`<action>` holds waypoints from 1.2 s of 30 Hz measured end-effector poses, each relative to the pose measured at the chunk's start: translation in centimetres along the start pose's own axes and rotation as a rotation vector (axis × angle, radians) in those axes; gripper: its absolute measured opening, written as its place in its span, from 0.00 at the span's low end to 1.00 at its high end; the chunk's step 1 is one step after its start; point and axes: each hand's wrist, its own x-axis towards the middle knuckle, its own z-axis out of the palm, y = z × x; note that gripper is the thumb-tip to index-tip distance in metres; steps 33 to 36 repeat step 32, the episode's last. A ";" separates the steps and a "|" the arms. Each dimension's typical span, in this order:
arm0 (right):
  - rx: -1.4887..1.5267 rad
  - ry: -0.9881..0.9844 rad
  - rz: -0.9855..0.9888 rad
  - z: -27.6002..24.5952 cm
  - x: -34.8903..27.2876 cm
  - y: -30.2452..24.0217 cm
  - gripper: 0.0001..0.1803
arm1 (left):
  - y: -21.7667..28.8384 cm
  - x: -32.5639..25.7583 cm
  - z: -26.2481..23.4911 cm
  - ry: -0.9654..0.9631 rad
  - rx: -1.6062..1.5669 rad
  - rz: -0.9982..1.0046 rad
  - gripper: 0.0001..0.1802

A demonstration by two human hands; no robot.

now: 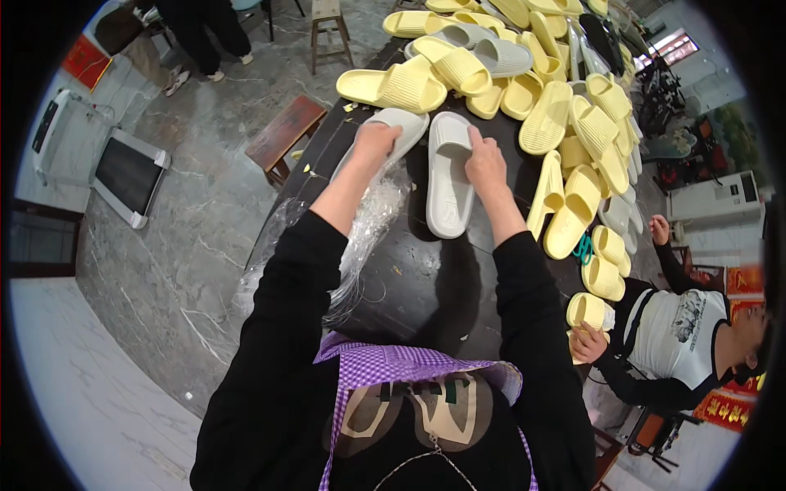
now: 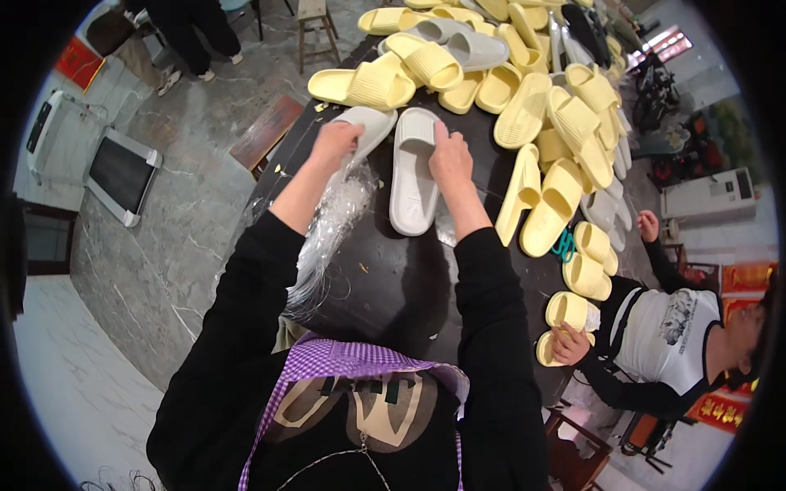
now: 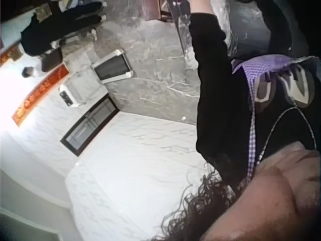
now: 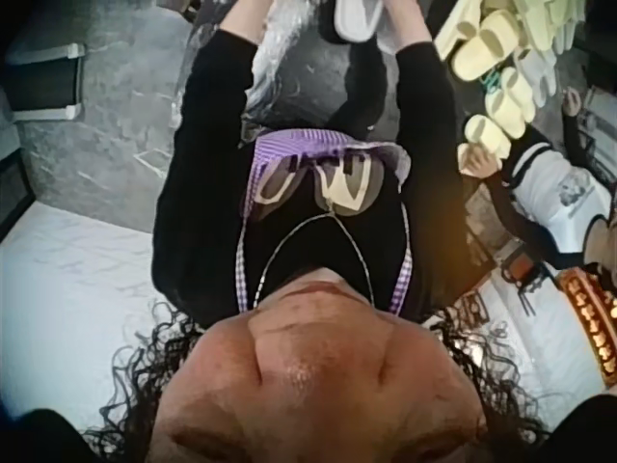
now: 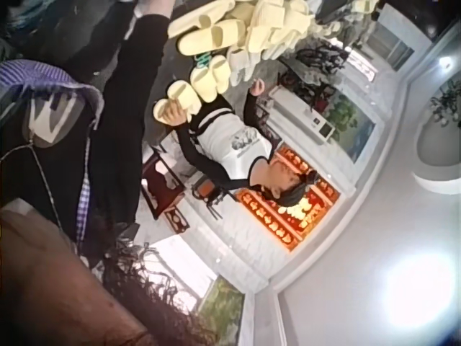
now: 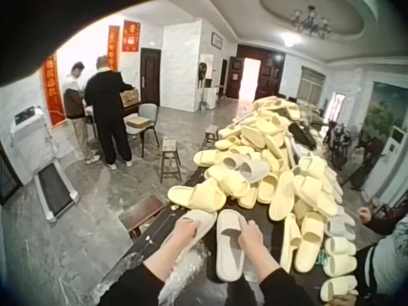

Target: The person sorts and pairs slippers on a table, then connects the pairs together using plastic loop fasteners by hand.

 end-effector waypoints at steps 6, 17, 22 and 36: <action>0.054 0.036 0.045 -8.2 -5.8 1.8 0.30 | 9.7 -6.7 0.4 0.059 -0.007 0.170 0.12; 0.248 -0.274 0.118 -8.9 -23.2 7.7 0.35 | -2.4 -26.5 7.6 -0.263 0.092 0.411 0.11; 0.359 -0.420 0.269 -13.9 -22.7 3.6 0.26 | -1.7 -28.6 -3.0 -0.152 0.385 0.486 0.06; 0.843 -0.501 -0.275 -6.4 -17.3 -13.2 0.06 | -5.5 -24.5 -12.2 0.310 1.138 0.177 0.16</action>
